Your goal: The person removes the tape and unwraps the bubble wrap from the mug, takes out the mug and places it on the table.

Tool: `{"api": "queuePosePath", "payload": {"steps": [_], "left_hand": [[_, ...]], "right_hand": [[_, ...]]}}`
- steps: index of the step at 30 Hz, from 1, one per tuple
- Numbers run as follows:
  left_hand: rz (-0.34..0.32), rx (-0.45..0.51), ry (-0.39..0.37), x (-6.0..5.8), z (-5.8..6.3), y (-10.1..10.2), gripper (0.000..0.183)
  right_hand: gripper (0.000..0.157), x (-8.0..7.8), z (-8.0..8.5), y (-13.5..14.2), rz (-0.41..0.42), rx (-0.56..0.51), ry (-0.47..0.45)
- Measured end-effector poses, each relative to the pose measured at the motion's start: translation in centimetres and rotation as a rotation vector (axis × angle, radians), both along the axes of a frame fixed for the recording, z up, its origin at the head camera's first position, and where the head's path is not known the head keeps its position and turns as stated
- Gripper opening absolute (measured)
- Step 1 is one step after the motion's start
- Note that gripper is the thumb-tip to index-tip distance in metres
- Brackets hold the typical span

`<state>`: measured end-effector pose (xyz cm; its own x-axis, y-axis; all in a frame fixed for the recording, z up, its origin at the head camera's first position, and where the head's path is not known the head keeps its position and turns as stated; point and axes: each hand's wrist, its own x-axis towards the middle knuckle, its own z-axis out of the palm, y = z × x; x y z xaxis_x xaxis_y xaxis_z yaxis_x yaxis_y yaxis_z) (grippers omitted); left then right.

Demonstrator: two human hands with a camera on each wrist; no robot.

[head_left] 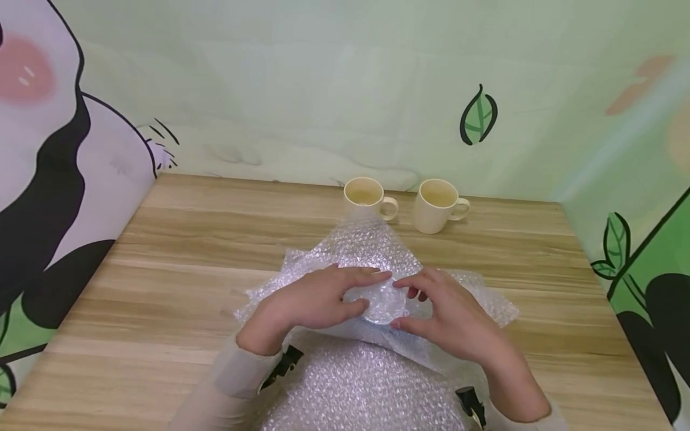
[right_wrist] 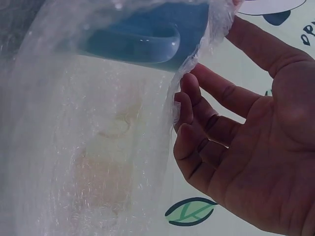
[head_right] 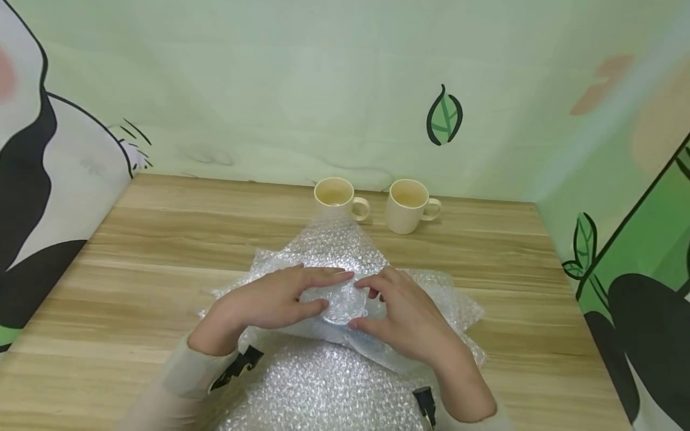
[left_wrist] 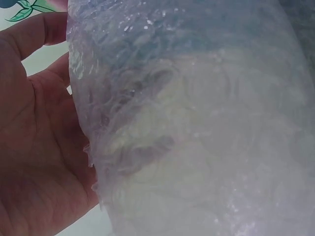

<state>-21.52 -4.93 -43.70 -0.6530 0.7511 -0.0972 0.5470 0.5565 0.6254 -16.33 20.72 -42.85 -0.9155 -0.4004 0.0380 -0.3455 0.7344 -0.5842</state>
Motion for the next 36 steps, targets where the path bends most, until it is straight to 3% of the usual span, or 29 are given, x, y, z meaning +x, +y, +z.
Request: {"api": "queuePosePath", "payload": {"steps": [9,19,36], "left_hand": [[0.009,0.003,-0.034,-0.01,0.16,0.05,0.057],[0.083,-0.074,-0.053,0.18,0.25,0.11,0.063],[0.062,-0.017,-0.057,0.07,0.31,0.19,0.058]], "right_hand": [[0.051,0.1,0.06,-0.16,-0.009,0.005,-0.026],[0.05,0.05,0.23,-0.19,0.003,0.007,-0.039],[0.058,-0.08,0.23,-0.11,0.017,-0.011,-0.047]]}}
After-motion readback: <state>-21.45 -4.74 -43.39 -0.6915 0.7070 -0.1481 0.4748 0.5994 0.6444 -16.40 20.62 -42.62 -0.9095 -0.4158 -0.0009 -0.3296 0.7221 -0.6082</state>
